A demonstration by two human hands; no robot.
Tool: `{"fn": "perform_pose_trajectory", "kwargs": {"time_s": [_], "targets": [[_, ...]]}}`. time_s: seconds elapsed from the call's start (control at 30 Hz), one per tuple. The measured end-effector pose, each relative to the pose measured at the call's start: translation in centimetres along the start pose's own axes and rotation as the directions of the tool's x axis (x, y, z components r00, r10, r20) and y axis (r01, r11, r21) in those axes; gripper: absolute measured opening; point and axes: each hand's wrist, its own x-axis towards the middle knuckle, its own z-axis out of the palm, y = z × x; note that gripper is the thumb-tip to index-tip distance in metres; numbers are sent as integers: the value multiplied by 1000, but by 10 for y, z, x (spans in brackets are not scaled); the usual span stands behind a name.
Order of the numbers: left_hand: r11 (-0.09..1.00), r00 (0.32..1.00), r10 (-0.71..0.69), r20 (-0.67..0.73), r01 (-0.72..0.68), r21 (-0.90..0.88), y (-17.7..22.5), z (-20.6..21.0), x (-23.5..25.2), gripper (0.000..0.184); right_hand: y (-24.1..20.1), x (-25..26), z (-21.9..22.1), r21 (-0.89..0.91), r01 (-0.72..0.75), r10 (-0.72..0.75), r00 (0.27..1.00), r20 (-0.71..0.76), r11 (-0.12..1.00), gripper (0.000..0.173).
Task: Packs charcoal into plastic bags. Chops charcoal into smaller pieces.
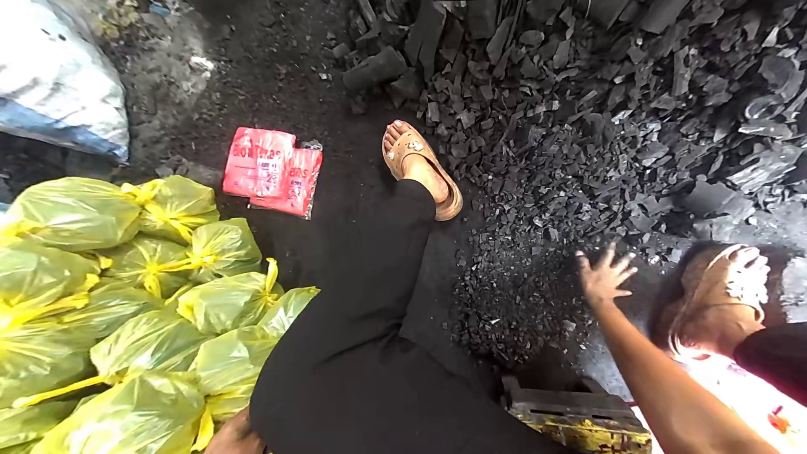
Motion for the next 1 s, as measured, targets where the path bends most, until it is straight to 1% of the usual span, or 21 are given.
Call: {"fn": "perform_pose_trajectory", "kwargs": {"time_s": [0.07,0.13,0.17,0.23,0.27,0.3,0.33,0.37,0.4,0.43,0.47,0.53,0.57,0.63,0.7,0.73,0.8,0.83,0.87,0.9,1.0], "targets": [[1000,1000,0,-5,0,19,-1,-1,1,23,-11,-26,26,-97,177,-168,981,100,979,80],[1000,1000,-17,0,17,18,1,-3,1,23,-16,-61,45,-143,355,-305,909,283,924,83],[999,1000,-27,7,27,18,2,-3,2,23,-15,-77,50,-135,444,-365,847,387,886,83],[999,999,-28,17,28,20,2,-4,2,24,-13,-95,52,-77,597,-432,658,617,799,74],[999,1000,-23,21,23,22,2,-4,1,24,-16,-97,46,-30,637,-442,568,694,770,65],[1000,1000,-16,22,16,22,1,-4,1,25,-19,-95,38,37,649,-483,526,700,759,53],[1000,1000,-15,22,15,27,1,-5,0,25,-23,-89,30,101,647,-550,544,634,756,43],[999,1000,-21,20,21,26,2,-5,0,25,-29,-79,24,126,639,-593,599,538,759,36],[999,999,-28,17,28,21,3,-4,-1,25,-37,-63,21,107,636,-610,659,440,764,33],[999,999,-32,17,32,15,4,-4,-1,25,-45,-44,19,49,632,-596,700,394,774,32],[1000,1000,-26,18,25,14,5,-4,-2,25,-55,-25,17,-25,630,-573,721,389,776,34],[1000,1000,0,13,0,25,8,-5,-1,25,-80,8,10,-122,666,-577,711,402,736,38],[999,1000,12,8,-12,35,10,-5,-1,24,-94,18,4,-122,684,-595,697,401,719,43],[999,1000,28,3,-28,39,14,-4,-2,25,-116,23,-7,-69,676,-621,709,333,734,50],[999,1000,0,7,0,38,19,-6,-2,26,-124,12,-10,-4,658,-637,730,246,753,45],[999,1000,-16,12,16,42,22,-7,-1,27,-124,5,-7,10,676,-658,714,241,737,39],[997,999,-27,22,26,68,24,-9,0,26,-121,-4,7,-16,751,-693,618,372,661,30],[996,999,-21,27,18,84,25,-10,2,26,-122,-4,17,-49,794,-694,557,456,606,31],[995,1000,-13,27,11,102,26,-12,3,28,-126,-2,24,-82,820,-679,521,517,567,35],[993,1000,-12,27,9,117,28,-13,4,29,-134,3,29,-103,828,-667,512,541,552,39],[990,999,-14,29,10,142,30,-16,4,29,-162,16,24,-115,809,-655,541,528,576,58]]}}
